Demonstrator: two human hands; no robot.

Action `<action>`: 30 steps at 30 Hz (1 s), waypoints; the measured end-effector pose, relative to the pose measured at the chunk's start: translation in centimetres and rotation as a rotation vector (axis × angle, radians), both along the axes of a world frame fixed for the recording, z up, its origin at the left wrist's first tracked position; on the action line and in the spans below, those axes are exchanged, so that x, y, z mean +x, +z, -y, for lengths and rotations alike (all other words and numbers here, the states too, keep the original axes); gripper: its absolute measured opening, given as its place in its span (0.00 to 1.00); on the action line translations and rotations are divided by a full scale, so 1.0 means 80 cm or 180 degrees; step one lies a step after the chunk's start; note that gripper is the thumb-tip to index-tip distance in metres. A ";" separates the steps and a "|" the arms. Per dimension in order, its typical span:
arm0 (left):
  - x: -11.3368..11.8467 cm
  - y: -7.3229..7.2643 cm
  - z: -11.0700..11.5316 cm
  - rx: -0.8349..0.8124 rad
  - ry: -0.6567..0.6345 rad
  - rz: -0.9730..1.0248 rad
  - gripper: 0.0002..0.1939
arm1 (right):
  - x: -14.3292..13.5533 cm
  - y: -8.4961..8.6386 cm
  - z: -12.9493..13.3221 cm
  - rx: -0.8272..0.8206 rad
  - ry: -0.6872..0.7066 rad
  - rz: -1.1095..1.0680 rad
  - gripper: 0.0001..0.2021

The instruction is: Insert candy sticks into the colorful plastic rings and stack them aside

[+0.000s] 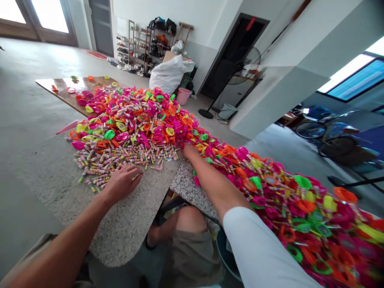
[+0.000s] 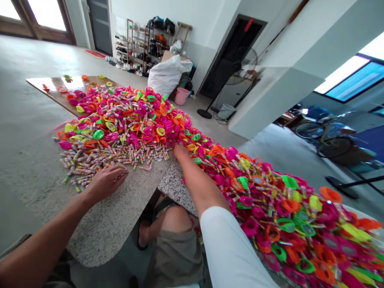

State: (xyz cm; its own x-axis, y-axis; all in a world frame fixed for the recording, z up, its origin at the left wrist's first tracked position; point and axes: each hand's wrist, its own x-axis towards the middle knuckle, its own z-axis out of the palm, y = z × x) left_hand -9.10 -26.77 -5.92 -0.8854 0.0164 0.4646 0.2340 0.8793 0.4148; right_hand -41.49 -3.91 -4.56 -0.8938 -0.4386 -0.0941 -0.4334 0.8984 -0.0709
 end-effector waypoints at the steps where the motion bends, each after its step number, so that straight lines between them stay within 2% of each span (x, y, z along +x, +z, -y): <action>1: 0.001 -0.001 0.002 -0.0029 -0.0014 0.0005 0.14 | -0.003 -0.005 0.004 0.0071 -0.0122 -0.0005 0.25; 4: 0.003 -0.004 0.006 -0.0055 -0.0081 0.0017 0.14 | 0.001 -0.016 0.010 0.0116 -0.0311 -0.0053 0.27; 8: 0.003 -0.002 0.007 0.0008 -0.0105 -0.0037 0.13 | 0.029 -0.021 0.010 -0.0052 -0.0200 -0.0189 0.24; 15: 0.005 -0.001 -0.002 0.0036 -0.0019 -0.0017 0.11 | 0.090 -0.005 0.004 -0.0897 0.0180 -0.0096 0.23; 17: 0.006 -0.001 -0.006 0.0171 -0.0002 -0.0006 0.11 | 0.111 0.002 0.007 -0.1303 0.0473 0.0160 0.23; 19: 0.006 0.001 -0.011 0.0460 0.0094 -0.0004 0.13 | 0.137 0.006 0.014 -0.1972 0.0878 0.0677 0.23; 22: 0.004 0.005 -0.015 0.1056 0.0274 -0.0100 0.23 | 0.180 0.007 0.030 -0.2817 0.1443 0.1682 0.23; 24: 0.001 0.007 -0.012 0.1217 0.0228 -0.0149 0.28 | 0.206 0.004 0.042 -0.2924 0.1632 0.2106 0.23; 25: 0.000 0.007 -0.009 0.1213 0.0185 -0.0152 0.28 | 0.216 0.003 0.049 -0.2938 0.1674 0.2245 0.24; 27: -0.001 0.006 -0.001 0.1138 0.0186 -0.0092 0.22 | 0.231 0.000 0.060 -0.2928 0.1683 0.2391 0.26; 30: 0.001 0.006 0.012 0.1013 0.0552 0.0111 0.16 | 0.240 -0.002 0.070 -0.2954 0.1452 0.2405 0.29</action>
